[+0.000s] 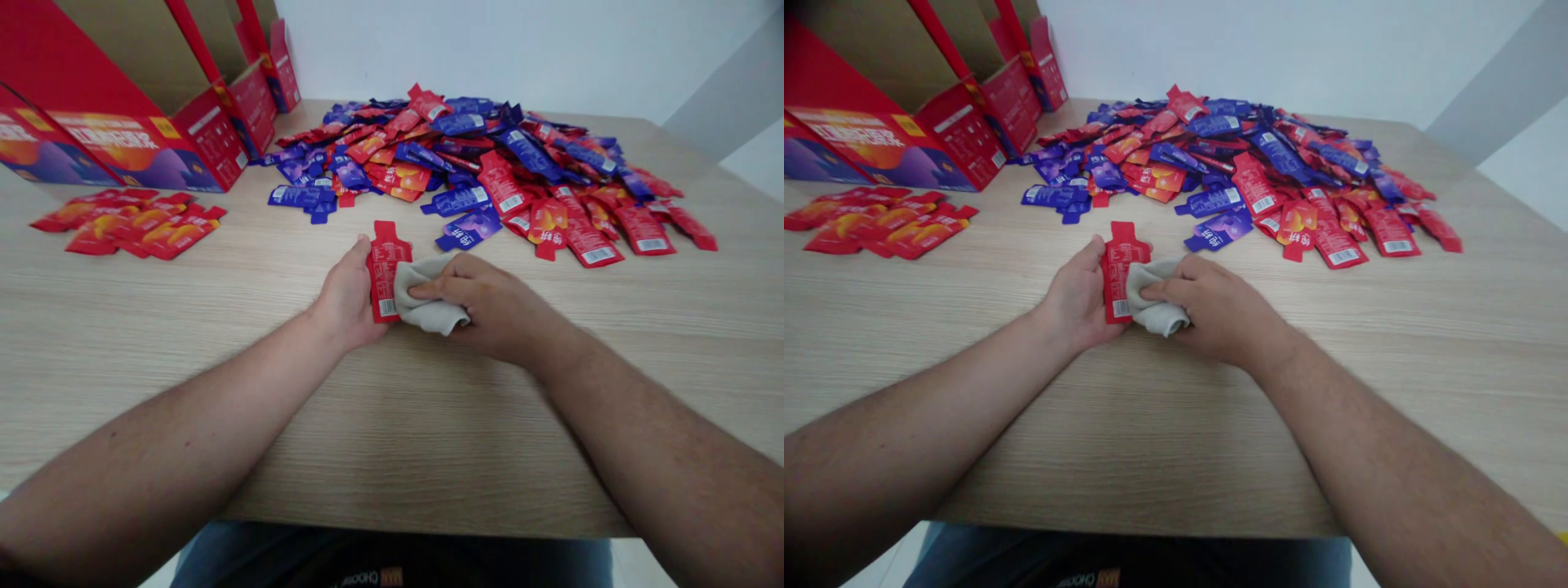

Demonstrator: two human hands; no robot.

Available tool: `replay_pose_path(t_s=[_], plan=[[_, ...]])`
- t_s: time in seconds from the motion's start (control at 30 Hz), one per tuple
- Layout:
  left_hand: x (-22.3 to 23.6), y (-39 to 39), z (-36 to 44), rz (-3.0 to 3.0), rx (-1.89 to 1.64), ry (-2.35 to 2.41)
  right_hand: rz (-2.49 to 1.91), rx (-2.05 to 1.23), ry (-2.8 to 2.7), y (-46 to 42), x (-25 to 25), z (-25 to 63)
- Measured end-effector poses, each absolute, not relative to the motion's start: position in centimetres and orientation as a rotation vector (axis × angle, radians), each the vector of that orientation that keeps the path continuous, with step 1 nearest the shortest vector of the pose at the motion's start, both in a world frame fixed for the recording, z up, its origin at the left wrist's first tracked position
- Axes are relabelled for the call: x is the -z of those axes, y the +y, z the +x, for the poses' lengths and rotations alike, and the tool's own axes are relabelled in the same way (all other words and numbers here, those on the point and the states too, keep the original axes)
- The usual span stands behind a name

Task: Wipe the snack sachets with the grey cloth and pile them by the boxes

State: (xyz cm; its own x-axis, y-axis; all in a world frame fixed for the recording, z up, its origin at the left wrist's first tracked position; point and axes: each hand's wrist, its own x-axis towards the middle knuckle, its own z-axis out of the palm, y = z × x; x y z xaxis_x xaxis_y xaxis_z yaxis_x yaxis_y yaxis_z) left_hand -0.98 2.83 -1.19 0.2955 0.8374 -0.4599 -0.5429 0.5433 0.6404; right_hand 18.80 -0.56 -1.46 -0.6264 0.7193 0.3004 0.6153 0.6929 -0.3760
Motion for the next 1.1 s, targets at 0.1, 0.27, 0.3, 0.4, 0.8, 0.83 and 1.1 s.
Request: replay_pose_path(t_s=[0.1,0.27,0.3,0.4,0.8,0.83,1.1], plan=[[1.17,3.07,-1.01,0.392,-0.977,0.868,-1.012,-0.282,-2.439,-0.24,1.53,19.15],[1.48,3.3,-0.93,0.38,-0.993,0.875,-0.975,-0.31,-2.458,-0.2,1.83,19.25],[1.57,3.31,-0.92,0.394,-1.016,0.859,-1.023,-0.258,-2.431,-0.12,1.87,19.34],[1.71,3.24,-0.95,0.413,-1.012,0.842,-1.085,-0.192,-2.395,0.02,1.84,19.51],[1.46,3.28,-1.38,0.386,-0.926,0.815,-0.985,-0.333,-2.458,-0.11,1.72,19.25],[1.42,3.32,-1.44,0.39,-0.921,0.814,-0.967,-0.37,-2.471,-0.1,1.77,19.21],[0.98,2.6,-0.96,0.429,-0.901,0.845,-0.985,-0.322,-2.462,-0.4,1.68,18.71]])
